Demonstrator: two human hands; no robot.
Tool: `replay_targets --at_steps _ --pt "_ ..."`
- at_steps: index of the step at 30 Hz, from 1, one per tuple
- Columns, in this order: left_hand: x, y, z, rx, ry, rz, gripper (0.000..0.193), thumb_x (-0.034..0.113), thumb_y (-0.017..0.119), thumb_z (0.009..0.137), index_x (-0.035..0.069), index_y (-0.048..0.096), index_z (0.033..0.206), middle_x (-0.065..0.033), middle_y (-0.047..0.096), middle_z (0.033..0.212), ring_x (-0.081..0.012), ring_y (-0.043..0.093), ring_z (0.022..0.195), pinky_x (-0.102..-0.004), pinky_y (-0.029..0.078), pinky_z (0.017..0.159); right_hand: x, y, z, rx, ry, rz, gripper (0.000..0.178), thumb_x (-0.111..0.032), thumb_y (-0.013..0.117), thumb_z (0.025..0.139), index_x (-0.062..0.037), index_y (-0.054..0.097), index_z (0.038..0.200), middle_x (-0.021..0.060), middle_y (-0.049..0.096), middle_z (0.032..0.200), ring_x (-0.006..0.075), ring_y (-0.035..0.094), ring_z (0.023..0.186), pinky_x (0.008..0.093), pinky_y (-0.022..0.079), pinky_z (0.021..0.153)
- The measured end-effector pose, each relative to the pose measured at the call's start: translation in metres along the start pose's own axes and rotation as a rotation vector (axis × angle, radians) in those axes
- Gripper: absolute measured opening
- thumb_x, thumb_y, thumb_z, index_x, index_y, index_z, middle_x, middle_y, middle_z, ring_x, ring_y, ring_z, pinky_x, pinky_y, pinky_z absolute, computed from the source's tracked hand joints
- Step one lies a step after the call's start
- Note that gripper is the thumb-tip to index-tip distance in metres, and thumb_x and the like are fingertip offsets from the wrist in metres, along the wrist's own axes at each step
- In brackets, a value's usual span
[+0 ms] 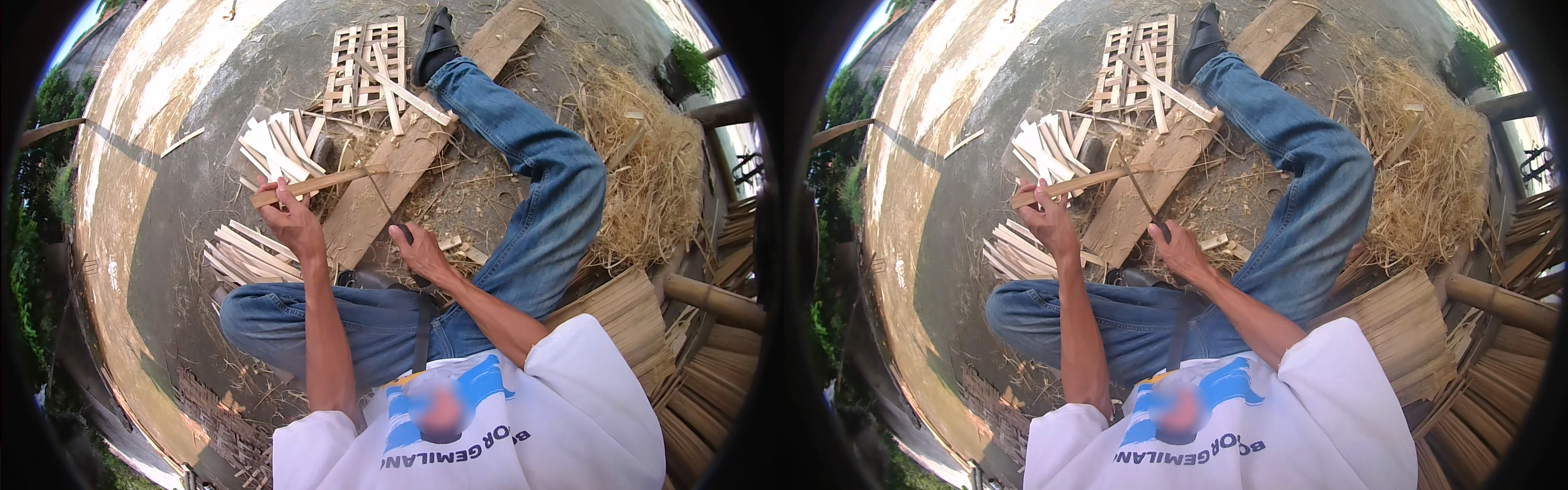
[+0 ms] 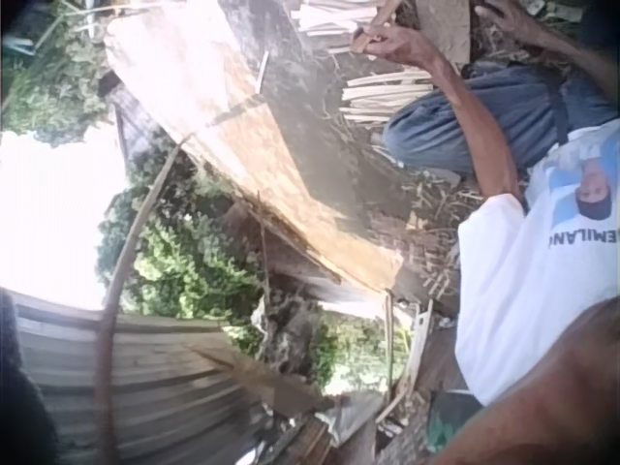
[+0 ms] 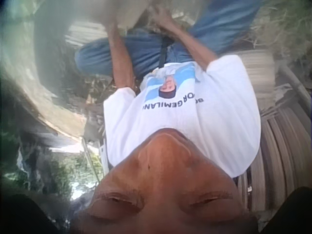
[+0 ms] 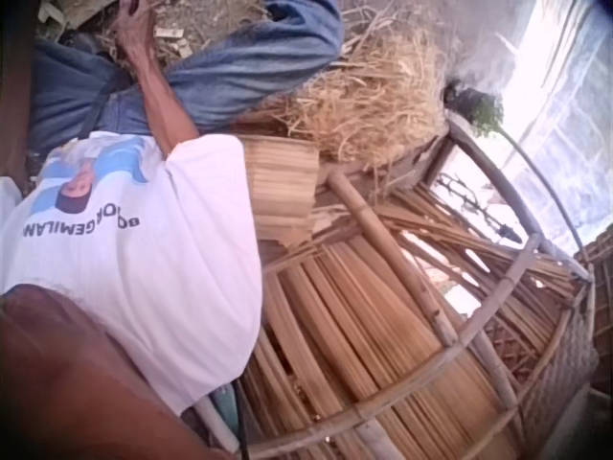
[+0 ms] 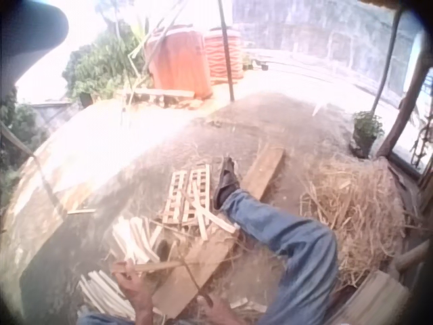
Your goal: The person sits on the ground and uses a large knife to split thin bamboo strips into smaller pieces. They repeatedly shave and cut the strips, then place the finished pieces into a pile and later into a bamboo tube.
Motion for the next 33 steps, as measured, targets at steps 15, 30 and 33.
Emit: replay_targets --at_steps 15,30,33 --pt "0.001 0.006 0.0 -0.01 0.021 -0.081 0.019 0.013 0.039 0.109 0.003 0.04 0.124 -0.0168 0.037 0.158 -0.0317 0.051 0.137 -0.0378 0.061 0.088 0.03 0.002 0.006 0.083 0.017 -0.077 0.054 -0.052 0.05 0.103 0.001 0.058 0.101 0.0246 0.063 0.074 0.0441 0.065 0.073 0.0501 0.05 0.069" --pt "0.0 0.01 0.001 -0.044 0.05 -0.136 0.019 0.012 0.039 0.109 0.001 0.041 0.124 -0.022 0.036 0.158 -0.0369 0.052 0.135 -0.0414 0.06 0.093 0.055 0.006 0.013 0.043 0.164 0.011 0.052 -0.052 0.05 0.103 0.0005 0.055 0.102 0.0278 0.065 0.072 0.0471 0.067 0.074 0.0542 0.05 0.068" --pt "0.0 0.007 -0.004 -0.048 0.013 -0.124 0.019 0.012 0.039 0.108 0.001 0.041 0.124 -0.0211 0.037 0.157 -0.0358 0.051 0.136 -0.0416 0.061 0.093 0.024 -0.001 -0.008 0.015 -0.128 -0.272 0.056 -0.051 0.049 0.103 0.0043 0.058 0.107 0.0293 0.065 0.074 0.0473 0.068 0.074 0.0539 0.051 0.069"
Point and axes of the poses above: each hand's wrist, its own z-axis towards the middle knuckle, its own y-axis out of the palm, x = y × z, the point moved 3 cm from there along z, towards the middle knuckle
